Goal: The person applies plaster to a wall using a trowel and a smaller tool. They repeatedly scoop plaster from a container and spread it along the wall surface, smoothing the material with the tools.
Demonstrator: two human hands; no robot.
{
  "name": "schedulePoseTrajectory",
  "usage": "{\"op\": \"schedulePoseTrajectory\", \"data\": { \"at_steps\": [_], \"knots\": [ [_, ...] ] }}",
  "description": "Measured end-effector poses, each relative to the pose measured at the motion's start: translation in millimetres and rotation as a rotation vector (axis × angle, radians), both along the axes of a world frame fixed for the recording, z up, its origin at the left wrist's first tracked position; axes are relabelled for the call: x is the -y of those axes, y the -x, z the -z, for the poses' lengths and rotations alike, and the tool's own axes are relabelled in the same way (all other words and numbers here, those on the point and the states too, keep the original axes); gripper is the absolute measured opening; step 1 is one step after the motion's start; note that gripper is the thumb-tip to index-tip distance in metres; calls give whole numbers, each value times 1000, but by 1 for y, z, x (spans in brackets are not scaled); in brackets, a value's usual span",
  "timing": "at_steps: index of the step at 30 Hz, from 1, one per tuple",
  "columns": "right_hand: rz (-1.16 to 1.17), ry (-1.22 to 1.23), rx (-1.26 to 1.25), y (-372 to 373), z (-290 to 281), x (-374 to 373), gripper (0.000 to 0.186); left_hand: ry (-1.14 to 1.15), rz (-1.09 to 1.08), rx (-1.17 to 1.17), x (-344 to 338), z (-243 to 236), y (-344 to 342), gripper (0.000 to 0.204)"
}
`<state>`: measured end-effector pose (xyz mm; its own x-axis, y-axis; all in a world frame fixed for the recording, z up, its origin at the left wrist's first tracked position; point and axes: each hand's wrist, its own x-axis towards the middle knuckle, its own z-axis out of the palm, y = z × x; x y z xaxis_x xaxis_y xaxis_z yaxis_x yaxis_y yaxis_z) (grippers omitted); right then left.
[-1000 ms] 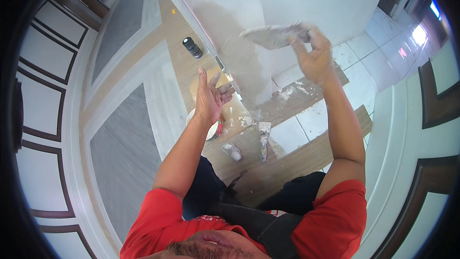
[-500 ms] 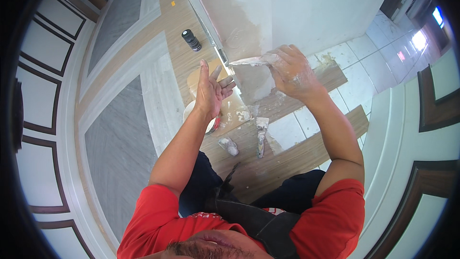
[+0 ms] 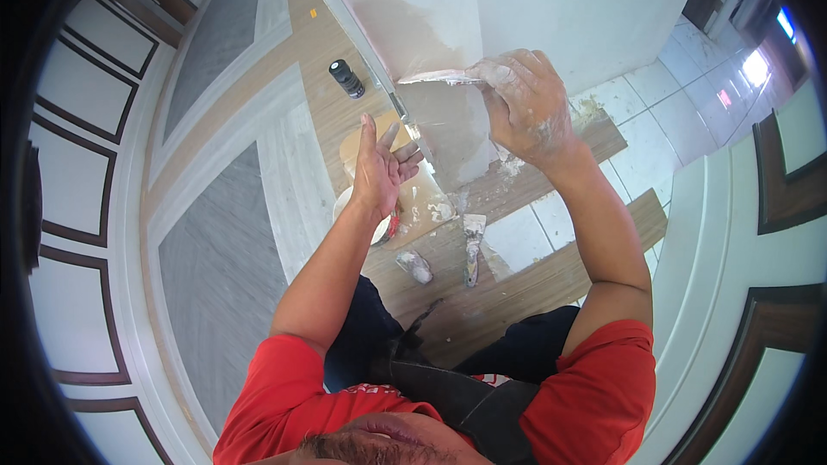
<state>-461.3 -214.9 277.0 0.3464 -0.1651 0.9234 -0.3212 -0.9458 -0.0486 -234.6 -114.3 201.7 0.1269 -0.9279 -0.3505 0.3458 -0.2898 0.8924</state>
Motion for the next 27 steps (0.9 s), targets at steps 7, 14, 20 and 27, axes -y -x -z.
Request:
{"op": "schedulePoseTrajectory", "data": {
  "at_steps": [7,14,20,27],
  "knots": [
    [50,13,103,1,-14,3,34,5,-8,13,0,3,-1,122],
    [331,-121,479,17,-16,2,13,1,-6,-2,-1,2,-2,121],
    [44,-757,349,48,29,-2,24,-4,19,-9,-1,-1,-1,120],
    [-77,-1244,-68,19,85,-1,28,-16,20,6,1,7,-13,119]
  ]
}}
